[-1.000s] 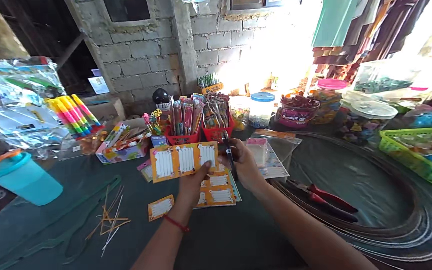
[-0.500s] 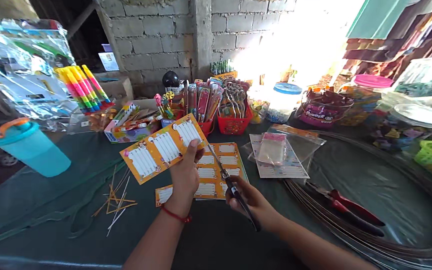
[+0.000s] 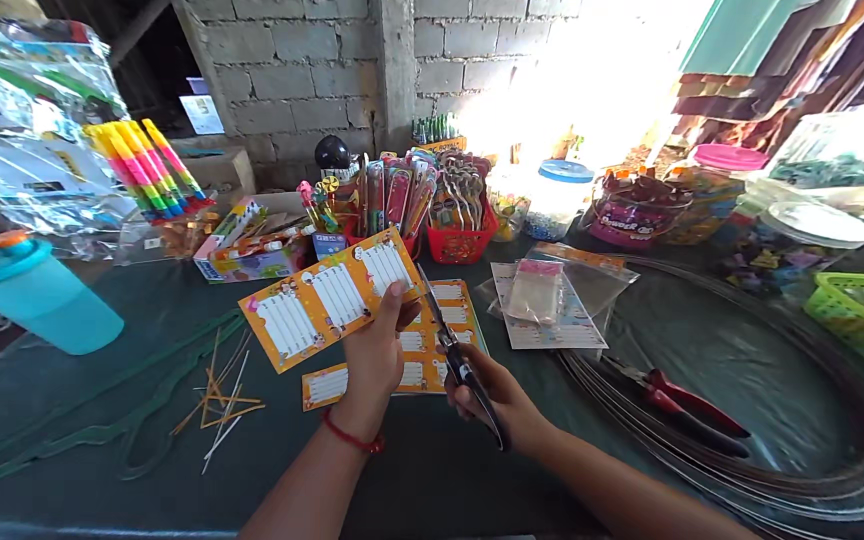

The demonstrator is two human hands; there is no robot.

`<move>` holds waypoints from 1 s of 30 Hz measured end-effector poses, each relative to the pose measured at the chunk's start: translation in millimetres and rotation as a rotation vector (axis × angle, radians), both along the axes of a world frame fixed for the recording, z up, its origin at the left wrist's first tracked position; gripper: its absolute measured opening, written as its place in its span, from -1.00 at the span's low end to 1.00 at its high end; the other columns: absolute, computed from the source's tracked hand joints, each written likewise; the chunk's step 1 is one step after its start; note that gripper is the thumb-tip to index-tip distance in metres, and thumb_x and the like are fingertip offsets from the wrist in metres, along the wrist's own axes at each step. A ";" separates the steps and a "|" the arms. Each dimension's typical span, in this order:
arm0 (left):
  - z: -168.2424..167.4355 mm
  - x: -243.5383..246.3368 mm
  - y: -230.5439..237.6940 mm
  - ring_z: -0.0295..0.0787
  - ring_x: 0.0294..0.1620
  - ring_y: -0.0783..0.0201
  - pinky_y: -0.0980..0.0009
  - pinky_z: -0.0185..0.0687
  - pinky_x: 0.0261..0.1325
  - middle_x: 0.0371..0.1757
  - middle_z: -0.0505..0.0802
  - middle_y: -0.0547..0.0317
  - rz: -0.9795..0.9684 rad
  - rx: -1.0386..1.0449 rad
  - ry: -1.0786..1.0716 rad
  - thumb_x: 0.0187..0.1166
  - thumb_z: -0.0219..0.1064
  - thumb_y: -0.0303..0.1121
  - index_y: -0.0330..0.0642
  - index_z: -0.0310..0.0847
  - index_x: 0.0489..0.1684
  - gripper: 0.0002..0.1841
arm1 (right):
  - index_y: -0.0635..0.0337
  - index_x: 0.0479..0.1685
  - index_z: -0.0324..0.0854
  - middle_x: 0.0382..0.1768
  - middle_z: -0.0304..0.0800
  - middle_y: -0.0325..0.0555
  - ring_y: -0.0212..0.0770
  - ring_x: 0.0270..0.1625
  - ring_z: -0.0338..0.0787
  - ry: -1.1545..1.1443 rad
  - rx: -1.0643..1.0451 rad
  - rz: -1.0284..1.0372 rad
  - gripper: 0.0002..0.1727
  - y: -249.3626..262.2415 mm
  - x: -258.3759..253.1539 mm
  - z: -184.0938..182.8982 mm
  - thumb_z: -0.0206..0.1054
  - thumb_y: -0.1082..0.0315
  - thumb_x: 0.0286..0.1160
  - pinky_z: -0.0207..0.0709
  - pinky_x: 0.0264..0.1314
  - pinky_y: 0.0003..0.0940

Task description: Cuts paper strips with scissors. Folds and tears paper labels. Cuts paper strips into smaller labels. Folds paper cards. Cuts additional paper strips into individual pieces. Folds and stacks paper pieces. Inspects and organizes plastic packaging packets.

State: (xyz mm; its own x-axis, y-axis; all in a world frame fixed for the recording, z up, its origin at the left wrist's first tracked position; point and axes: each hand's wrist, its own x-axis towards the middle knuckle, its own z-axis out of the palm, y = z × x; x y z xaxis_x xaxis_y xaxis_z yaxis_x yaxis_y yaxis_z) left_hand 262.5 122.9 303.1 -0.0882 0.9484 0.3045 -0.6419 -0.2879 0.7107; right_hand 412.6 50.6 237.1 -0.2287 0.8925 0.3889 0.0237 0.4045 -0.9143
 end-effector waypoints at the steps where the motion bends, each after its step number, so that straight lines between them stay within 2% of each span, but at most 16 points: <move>1: -0.2 0.0 0.0 0.94 -0.29 0.29 0.42 0.90 -0.12 -0.22 0.92 0.13 0.001 0.001 0.000 0.67 0.15 -0.67 -0.27 0.51 0.07 -0.83 | 0.42 0.55 0.25 -0.29 0.66 -0.46 -0.66 -0.32 0.64 0.000 0.002 0.002 -0.12 0.4 0.5 -0.6 0.31 -0.20 0.55 0.57 -0.29 -0.70; 16: -0.8 2.9 -3.0 0.93 -0.30 0.31 0.43 0.90 -0.11 -0.23 0.90 0.16 0.005 -0.032 -0.012 0.64 0.17 -0.70 -0.27 0.51 0.06 -0.81 | 0.48 0.54 0.25 -0.25 0.65 -0.44 -0.67 -0.30 0.62 -0.027 0.033 -0.005 -0.07 3.4 0.4 -2.9 0.30 -0.24 0.54 0.55 -0.26 -0.71; 30: -0.4 4.1 -5.5 0.93 -0.31 0.32 0.43 0.90 -0.10 -0.23 0.91 0.17 -0.017 -0.035 -0.013 0.63 0.19 -0.70 -0.25 0.51 0.05 -0.80 | 0.46 0.54 0.26 -0.26 0.66 -0.47 -0.67 -0.29 0.63 0.012 0.052 0.002 -0.09 3.8 0.4 -3.7 0.30 -0.23 0.55 0.56 -0.26 -0.71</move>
State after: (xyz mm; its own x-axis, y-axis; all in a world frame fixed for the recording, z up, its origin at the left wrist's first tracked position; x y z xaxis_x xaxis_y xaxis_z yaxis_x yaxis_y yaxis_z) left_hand 266.6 117.4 302.7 -0.0752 0.9598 0.2703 -0.6558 -0.2518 0.7117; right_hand 413.0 54.4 233.4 -0.2259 0.8703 0.4377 0.0122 0.4518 -0.8920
